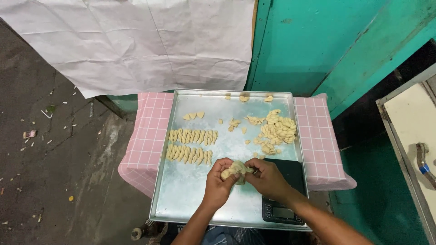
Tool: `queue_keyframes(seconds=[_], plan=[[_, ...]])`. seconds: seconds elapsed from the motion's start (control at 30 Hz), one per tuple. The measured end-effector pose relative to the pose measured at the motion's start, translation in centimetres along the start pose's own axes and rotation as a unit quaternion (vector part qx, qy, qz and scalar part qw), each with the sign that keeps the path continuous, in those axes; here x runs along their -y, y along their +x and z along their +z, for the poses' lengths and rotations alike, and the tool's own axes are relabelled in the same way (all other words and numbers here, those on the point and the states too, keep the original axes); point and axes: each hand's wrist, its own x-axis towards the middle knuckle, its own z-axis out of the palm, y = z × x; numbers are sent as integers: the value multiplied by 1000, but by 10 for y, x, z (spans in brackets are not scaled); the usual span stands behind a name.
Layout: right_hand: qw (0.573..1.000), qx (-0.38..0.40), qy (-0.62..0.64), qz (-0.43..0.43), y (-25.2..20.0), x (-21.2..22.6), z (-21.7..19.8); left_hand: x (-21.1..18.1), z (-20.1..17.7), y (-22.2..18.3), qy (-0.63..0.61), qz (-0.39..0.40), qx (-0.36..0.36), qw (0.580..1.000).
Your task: Shaping small pieces of dough and arranging them in rows on a baking tray.
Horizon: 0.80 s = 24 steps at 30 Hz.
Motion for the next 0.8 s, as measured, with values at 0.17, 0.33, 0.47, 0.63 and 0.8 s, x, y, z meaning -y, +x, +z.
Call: queue_keyframes(seconds=[0.17,0.33,0.47,0.63,0.8], plan=[[999,-5,-35,-41,7,-16,-3,14,3,6,-62,-27,-38,997],[1000,4,17,-12,11,-19,-12,26,6,22,-278,-99,-42,955],[977,5,213,-13,22,-35,-16,14,15,36,-374,-174,-52,909],[917,-33,390,-78,34,-64,-16,10,33,59,-393,-217,-69,891],[929,-112,349,-41,42,-58,-28,4,45,72,-354,-155,-45,921]])
